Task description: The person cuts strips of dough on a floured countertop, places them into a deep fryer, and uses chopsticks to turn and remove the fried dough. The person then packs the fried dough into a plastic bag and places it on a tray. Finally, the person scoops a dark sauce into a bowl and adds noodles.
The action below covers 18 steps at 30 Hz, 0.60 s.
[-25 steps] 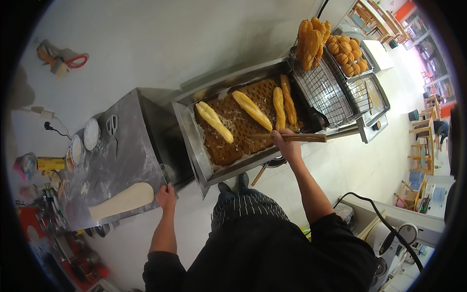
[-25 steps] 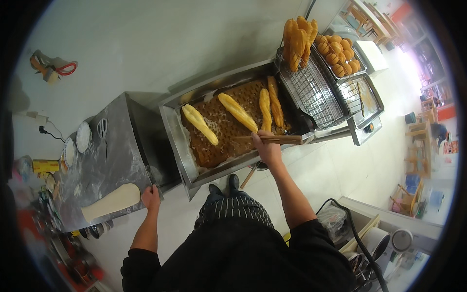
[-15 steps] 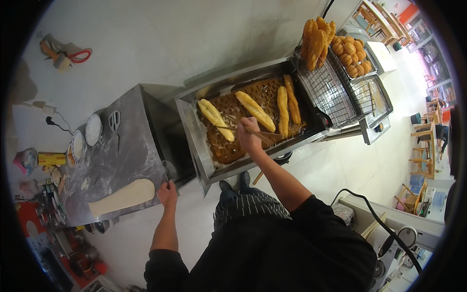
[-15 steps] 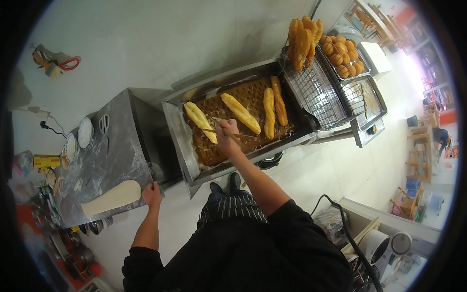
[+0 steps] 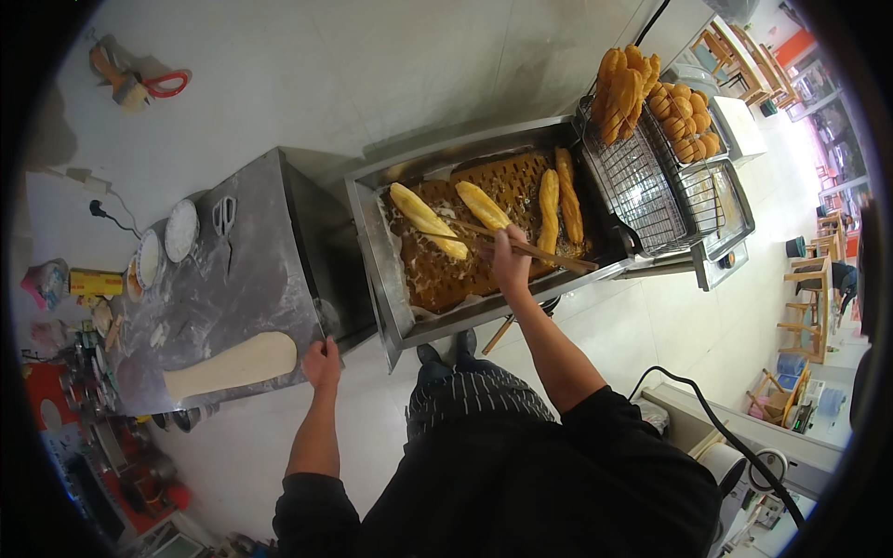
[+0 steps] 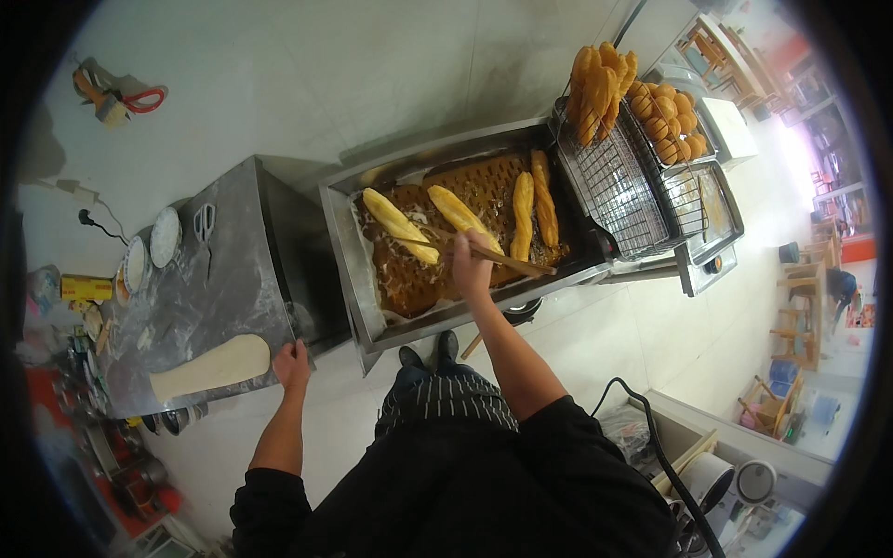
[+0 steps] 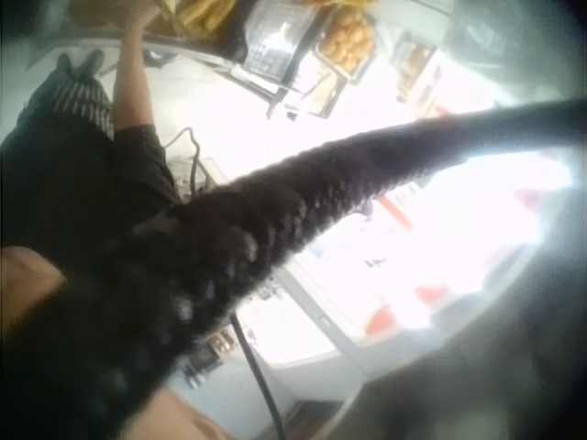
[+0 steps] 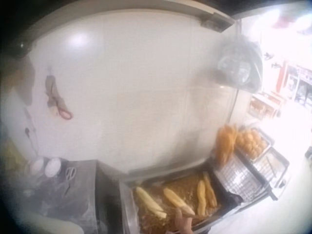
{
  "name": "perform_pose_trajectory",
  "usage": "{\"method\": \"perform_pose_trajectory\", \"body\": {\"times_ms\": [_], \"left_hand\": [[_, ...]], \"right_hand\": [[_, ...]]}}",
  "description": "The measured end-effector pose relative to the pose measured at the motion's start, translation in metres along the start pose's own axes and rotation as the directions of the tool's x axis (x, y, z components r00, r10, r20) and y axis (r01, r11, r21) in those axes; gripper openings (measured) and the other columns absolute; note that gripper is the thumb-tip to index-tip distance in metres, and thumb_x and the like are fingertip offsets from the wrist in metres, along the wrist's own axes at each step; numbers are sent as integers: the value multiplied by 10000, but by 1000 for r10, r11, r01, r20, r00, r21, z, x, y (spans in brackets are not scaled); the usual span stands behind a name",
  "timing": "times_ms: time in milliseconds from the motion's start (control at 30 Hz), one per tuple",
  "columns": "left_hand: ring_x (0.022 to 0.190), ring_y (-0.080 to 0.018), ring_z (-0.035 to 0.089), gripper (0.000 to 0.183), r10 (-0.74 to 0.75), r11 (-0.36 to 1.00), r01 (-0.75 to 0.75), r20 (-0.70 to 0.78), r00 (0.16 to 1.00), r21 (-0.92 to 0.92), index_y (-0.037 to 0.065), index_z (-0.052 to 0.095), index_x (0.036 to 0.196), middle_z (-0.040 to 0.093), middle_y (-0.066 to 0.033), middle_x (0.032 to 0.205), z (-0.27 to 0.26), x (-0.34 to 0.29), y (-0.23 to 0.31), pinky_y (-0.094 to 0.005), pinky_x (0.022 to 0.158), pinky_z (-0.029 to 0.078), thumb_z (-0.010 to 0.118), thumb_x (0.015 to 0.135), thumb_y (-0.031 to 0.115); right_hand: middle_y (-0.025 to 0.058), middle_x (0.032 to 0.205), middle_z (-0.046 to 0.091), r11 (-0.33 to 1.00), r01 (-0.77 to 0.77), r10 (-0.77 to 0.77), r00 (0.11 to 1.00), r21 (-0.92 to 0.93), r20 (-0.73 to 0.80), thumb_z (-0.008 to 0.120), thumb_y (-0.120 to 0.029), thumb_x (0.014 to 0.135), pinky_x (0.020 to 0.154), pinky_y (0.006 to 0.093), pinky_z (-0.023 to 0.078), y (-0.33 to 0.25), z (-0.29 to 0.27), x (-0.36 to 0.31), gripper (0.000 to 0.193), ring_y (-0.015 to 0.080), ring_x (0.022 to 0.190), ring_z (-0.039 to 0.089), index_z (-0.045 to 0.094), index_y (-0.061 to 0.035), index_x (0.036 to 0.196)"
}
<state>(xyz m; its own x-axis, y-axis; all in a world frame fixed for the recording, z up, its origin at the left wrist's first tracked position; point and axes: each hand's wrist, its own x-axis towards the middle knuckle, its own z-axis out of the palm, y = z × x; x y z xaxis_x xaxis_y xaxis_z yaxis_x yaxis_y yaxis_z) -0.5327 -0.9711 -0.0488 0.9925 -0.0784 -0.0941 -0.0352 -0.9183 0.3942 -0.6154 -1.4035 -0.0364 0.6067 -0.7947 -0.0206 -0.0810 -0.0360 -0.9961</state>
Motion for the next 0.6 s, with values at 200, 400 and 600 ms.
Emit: {"method": "perform_pose_trajectory", "body": {"times_ms": [200, 400, 600], "left_hand": [[705, -435, 627, 422, 73, 997, -72, -32, 997, 23, 30, 615, 703, 657, -209, 724, -1, 1, 0, -532, 643, 460, 640, 921, 391], [700, -445, 617, 428, 77, 997, -76, -35, 996, 20, 29, 605, 694, 646, -222, 720, 3, 0, -5, -540, 636, 451, 636, 924, 390], [697, -445, 617, 431, 85, 996, -85, -35, 996, 9, 25, 604, 696, 648, -219, 719, 2, 2, -5, -540, 639, 457, 636, 925, 388]], "right_hand": [[174, 893, 586, 835, 238, -232, 970, -496, 76, 584, -124, 949, 736, 454, 483, -8, 19, 3, 122, 345, 830, 594, 578, -3, 938], [179, 853, 612, 914, -293, 338, 933, 280, -126, 574, -153, 968, 755, 477, 479, -11, -17, 14, 174, 340, 841, 606, 593, 15, 928], [208, 858, 584, 910, 200, -187, 980, -364, 71, 583, -141, 962, 755, 480, 470, 0, 15, -9, 130, 390, 852, 576, 610, -14, 967]]}}
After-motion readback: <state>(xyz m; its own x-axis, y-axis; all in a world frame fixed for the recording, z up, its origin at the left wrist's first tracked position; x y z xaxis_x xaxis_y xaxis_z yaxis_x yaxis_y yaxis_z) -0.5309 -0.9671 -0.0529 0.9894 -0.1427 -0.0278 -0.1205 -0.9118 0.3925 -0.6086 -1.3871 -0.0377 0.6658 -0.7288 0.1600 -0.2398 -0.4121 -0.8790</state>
